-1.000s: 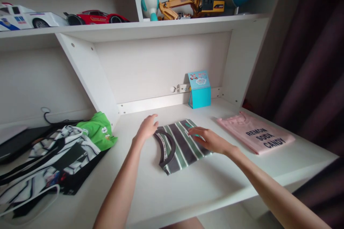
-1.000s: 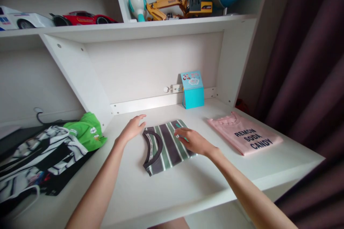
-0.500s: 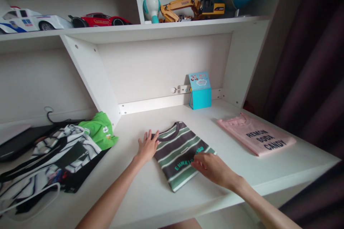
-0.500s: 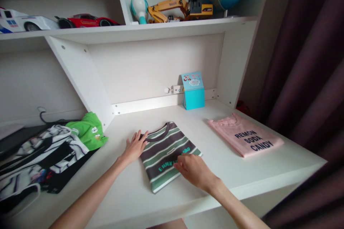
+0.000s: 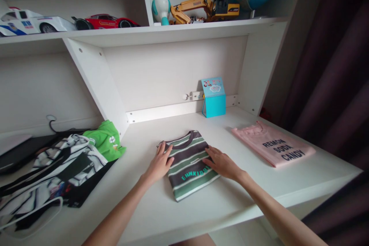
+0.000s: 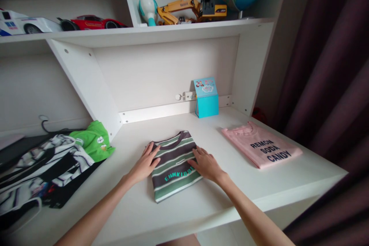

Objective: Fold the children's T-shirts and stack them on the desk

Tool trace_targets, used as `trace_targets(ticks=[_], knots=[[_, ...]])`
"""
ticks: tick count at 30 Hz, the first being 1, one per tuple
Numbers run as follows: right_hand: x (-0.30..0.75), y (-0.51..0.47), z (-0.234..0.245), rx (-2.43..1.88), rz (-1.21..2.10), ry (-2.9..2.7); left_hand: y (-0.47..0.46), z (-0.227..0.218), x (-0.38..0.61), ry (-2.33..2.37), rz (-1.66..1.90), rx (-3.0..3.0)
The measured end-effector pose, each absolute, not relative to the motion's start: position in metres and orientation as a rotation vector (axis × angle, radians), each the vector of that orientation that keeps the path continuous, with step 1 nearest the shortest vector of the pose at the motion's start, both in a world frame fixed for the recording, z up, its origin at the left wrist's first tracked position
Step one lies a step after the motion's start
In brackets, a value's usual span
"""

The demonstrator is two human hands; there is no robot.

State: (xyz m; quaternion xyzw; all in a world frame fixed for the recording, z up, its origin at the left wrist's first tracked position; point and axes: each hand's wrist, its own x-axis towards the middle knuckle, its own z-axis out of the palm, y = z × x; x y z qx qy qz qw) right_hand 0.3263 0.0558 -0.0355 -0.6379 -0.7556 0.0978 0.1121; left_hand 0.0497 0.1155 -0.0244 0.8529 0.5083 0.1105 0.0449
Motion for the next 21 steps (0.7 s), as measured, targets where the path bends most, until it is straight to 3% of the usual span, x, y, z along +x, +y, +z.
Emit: trace_targets(ticks=[4,16,21], knots=[[0.352,0.06,-0.041,-1.919,0.088,-2.069,0.068,-0.017,0.043,1.668,0.387,2.519],[0.338,0.062,-0.026,-2.013,0.191,-1.888,0.057,-0.028,0.081,1.208,0.767,1.753],[0.386,0.045,0.0,-2.151,-0.088,-1.751,0.055,-0.021,0.151,1.068,0.974,1.87]])
